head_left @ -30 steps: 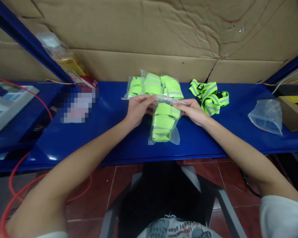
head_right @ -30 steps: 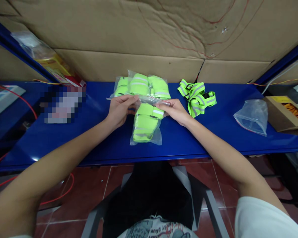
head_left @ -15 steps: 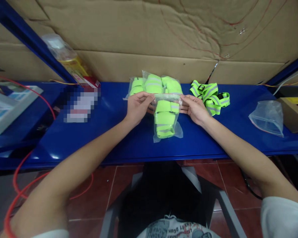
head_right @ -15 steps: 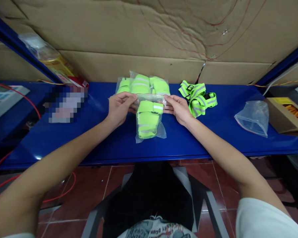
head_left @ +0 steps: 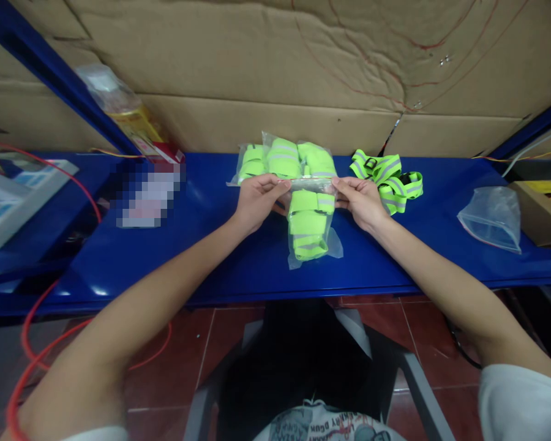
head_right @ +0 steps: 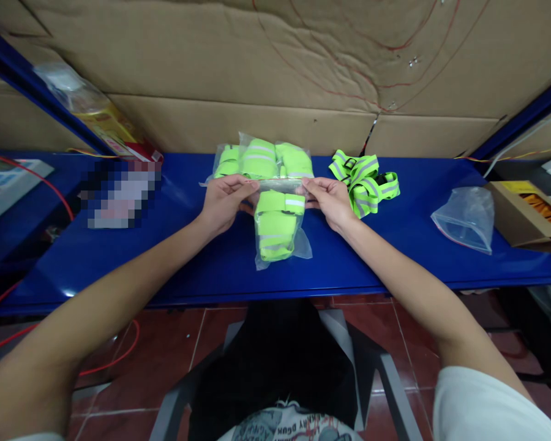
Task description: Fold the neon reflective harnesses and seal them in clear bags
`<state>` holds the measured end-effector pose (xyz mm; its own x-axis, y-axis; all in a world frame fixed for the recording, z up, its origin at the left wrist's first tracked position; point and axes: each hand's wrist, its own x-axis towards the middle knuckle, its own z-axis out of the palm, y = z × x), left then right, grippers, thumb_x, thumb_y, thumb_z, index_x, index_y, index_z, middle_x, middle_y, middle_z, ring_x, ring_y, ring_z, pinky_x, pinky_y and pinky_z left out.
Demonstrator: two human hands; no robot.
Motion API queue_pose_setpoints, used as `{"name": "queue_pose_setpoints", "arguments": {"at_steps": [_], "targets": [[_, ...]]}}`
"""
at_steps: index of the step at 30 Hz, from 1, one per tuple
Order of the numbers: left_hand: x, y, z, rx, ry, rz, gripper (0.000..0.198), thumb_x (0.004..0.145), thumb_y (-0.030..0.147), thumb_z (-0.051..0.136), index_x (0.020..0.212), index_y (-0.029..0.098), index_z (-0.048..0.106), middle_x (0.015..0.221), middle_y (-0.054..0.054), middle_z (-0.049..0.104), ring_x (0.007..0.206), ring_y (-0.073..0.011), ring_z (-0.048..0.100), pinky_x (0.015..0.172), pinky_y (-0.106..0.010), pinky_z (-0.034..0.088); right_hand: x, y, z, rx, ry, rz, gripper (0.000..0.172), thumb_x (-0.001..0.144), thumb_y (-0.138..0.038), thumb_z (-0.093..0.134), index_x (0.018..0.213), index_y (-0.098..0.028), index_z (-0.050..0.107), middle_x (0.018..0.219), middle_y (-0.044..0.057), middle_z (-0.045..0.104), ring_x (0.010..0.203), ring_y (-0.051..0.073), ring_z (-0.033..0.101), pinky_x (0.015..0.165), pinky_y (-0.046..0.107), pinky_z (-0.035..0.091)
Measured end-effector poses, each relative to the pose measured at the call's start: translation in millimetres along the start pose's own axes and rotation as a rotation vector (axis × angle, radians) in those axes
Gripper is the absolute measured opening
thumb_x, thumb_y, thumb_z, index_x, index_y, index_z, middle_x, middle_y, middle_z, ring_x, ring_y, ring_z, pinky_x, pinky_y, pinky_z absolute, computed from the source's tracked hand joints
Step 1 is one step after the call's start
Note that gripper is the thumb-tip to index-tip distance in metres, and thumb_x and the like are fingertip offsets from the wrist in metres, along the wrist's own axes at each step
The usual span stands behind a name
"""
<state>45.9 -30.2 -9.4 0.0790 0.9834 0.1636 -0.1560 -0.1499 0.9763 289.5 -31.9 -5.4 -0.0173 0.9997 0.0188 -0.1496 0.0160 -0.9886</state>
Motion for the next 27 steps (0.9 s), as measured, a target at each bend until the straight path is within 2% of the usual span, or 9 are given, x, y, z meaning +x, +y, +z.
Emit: {"name": "queue_pose_setpoints", "arguments": {"at_steps": [3,9,13,18,23,27], "targets": [[-1.4,2.9,0.0,-0.003,-0.013,-0.014,0.038,0.070,0.049,0.095,0.075,0.020,0.071,0.069,-0.002,0.074,0.052,-0.0150,0.068,0.041,-0.023,0.055,-0.4,-0.8,0.8,0.021,-0.008,0.028,0.050,0.063,-0.063,0.100,0.082,-0.021,0.081,0.090,0.005,0.084,0.071,0.014,0.075,0.059,0.022,0.064],[0.2,-0.6,-2.0,0.016,-0.047,-0.159,0.040,0.069,0.053,0.096,0.076,0.018,0.077,0.065,-0.003,0.072,0.054,-0.0159,0.067,0.042,-0.025,0.056,-0.3,2.7,0.0,0.038,-0.064,0.055,0.042,0.064,-0.049,0.103,0.089,-0.021,0.084,0.091,0.004,0.085,0.079,0.014,0.077,0.062,0.021,0.062],[0.6,-5.7,-2.4,0.052,-0.050,-0.068,0.041,0.066,0.053,0.099,0.076,0.019,0.079,0.067,-0.003,0.074,0.054,-0.0150,0.066,0.042,-0.024,0.055,0.2,2.7,-0.5,0.005,-0.061,0.048,0.041,0.062,-0.048,0.102,0.088,-0.021,0.086,0.088,0.004,0.084,0.075,0.014,0.074,0.057,0.021,0.059],[-3.7,2.1,-0.6,0.062,-0.094,0.050,0.043,0.070,0.057,0.097,0.075,0.019,0.078,0.064,-0.003,0.072,0.051,-0.0139,0.065,0.046,-0.025,0.057,-1.2,-4.0,1.1,0.040,-0.058,0.076,0.040,0.060,-0.045,0.103,0.085,-0.020,0.086,0.083,0.003,0.083,0.072,0.013,0.073,0.057,0.021,0.060],[-6.4,3.1,-0.8,0.079,-0.129,0.056,0.042,0.075,0.059,0.095,0.081,0.019,0.081,0.068,-0.003,0.075,0.053,-0.0153,0.068,0.047,-0.027,0.059,-7.0,-8.2,4.3,0.075,-0.139,0.149,0.040,0.064,-0.048,0.102,0.090,-0.021,0.086,0.090,0.005,0.084,0.080,0.017,0.077,0.070,0.028,0.066],[-4.3,-5.2,-2.1,0.094,-0.128,0.012,0.042,0.076,0.059,0.095,0.083,0.019,0.083,0.072,-0.004,0.076,0.056,-0.0154,0.069,0.043,-0.024,0.057,-7.6,-3.1,3.3,0.038,-0.146,0.111,0.040,0.064,-0.046,0.104,0.092,-0.023,0.088,0.093,0.005,0.086,0.082,0.016,0.078,0.073,0.027,0.065]]}}
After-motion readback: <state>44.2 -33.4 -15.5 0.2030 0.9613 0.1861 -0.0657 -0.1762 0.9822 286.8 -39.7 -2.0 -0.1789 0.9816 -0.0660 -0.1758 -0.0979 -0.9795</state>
